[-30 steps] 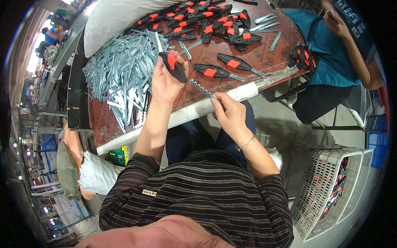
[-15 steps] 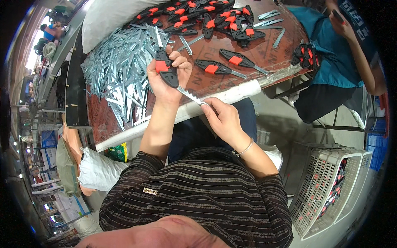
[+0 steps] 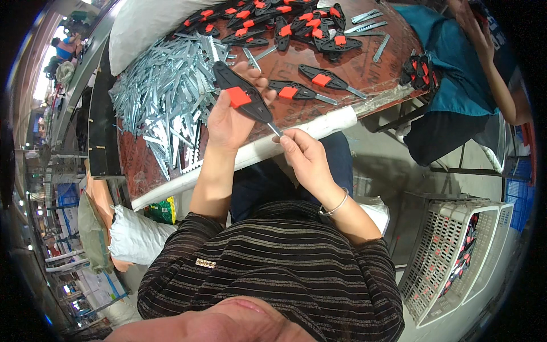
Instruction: The person inserts metal saw blades into red and black plastic handles at a workbench. They repeatedly pick up a handle and a blade, insert the blade into the handle, and place the assembled tool on the table or into a basket.
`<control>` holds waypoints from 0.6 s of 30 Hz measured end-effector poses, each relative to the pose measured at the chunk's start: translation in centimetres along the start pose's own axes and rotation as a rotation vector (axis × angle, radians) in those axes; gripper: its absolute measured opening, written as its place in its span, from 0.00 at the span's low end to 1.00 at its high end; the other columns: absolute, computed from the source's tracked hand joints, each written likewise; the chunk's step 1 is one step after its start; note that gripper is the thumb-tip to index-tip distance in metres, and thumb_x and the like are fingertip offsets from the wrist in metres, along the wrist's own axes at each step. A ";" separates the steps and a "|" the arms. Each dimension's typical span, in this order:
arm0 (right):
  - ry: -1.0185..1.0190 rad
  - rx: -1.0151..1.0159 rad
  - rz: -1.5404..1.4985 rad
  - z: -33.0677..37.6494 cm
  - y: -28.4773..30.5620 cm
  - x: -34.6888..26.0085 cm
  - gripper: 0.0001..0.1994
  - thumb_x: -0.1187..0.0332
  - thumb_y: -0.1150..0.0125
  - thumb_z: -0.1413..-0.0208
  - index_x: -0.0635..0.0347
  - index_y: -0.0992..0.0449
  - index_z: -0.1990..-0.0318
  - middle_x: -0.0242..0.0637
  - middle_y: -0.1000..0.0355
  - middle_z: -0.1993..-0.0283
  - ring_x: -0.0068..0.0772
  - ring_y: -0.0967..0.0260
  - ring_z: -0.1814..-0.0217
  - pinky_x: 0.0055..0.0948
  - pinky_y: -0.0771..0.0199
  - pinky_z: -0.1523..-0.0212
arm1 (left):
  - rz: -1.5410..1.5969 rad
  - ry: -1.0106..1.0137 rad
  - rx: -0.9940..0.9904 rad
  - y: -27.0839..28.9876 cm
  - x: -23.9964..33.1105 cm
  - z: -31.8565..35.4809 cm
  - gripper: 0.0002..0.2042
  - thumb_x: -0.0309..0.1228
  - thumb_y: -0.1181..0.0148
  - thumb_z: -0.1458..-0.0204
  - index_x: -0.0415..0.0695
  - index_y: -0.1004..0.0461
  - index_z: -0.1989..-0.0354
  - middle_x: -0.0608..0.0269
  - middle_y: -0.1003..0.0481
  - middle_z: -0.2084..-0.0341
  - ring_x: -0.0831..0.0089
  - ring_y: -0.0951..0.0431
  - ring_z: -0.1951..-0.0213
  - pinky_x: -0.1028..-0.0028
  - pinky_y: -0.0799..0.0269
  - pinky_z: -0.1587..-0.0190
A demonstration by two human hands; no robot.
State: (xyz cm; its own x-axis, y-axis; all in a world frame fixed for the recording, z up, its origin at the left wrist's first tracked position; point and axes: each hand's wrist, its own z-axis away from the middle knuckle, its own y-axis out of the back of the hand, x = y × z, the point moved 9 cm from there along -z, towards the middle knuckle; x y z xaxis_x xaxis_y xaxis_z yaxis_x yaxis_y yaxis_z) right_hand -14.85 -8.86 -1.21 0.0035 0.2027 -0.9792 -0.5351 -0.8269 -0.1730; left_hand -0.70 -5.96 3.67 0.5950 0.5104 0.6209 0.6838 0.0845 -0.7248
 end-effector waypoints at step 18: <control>0.229 -0.048 0.506 -1.4 -1.9 -5.0 0.16 0.71 0.48 0.43 0.64 0.38 0.48 0.48 0.29 0.69 0.46 0.28 0.67 0.33 0.30 0.64 | -0.045 -0.107 0.066 1.7 0.5 1.3 0.25 0.44 0.45 0.45 0.39 0.38 0.46 0.55 0.28 0.57 0.60 0.26 0.53 0.61 0.26 0.51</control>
State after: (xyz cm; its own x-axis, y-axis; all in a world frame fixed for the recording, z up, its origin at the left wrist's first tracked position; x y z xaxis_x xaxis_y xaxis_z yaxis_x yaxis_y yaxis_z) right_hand -12.67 -8.99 3.90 -0.0568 -0.3405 -0.9385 -0.4784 -0.8158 0.3249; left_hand 0.18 -4.44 2.32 0.5134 0.5931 0.6202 0.6775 0.1633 -0.7171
